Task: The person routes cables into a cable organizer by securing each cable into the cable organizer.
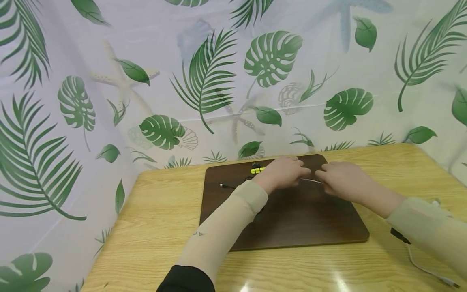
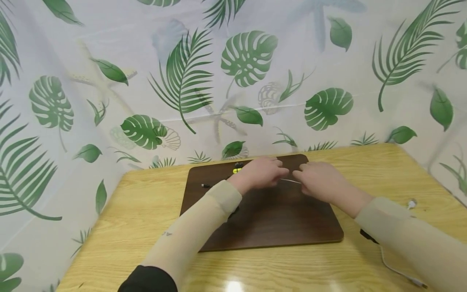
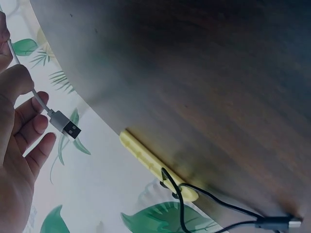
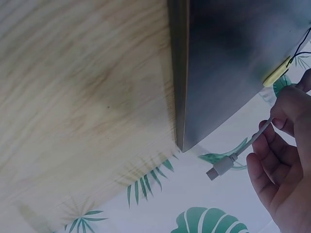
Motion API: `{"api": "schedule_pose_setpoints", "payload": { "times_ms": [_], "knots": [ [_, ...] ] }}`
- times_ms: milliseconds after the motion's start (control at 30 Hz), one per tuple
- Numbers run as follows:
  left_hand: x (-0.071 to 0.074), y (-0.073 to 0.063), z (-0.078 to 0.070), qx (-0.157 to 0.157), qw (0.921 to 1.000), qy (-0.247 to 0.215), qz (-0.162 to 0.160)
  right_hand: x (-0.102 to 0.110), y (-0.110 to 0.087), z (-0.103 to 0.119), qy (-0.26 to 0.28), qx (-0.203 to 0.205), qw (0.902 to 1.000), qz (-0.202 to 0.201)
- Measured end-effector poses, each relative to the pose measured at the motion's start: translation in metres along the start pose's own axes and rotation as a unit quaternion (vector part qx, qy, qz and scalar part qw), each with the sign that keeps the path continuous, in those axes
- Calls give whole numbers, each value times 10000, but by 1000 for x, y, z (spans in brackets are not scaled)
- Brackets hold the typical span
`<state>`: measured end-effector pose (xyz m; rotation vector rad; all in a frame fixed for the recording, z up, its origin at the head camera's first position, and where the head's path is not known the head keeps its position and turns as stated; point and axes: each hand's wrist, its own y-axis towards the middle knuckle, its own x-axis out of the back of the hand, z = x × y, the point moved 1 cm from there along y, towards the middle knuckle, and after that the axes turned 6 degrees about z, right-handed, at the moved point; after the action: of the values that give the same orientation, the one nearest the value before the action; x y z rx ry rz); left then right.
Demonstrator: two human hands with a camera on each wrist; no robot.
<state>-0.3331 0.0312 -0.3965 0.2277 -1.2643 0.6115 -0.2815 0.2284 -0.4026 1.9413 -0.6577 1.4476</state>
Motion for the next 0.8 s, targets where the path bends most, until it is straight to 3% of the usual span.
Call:
{"api": "schedule_pose_setpoints", "payload": {
  "times_ms": [233,600,800],
  "knots": [
    [-3,-9,7,63,9999,6,80,0,10,6,-33,116,9999,27],
    [-13,-22,24,200,9998,14,-77,4,32,18,33,76,9999,72],
    [-17,-29,31,317,9994,-132,-56,2,41,22,51,119,9999,-88]
  ]
}}
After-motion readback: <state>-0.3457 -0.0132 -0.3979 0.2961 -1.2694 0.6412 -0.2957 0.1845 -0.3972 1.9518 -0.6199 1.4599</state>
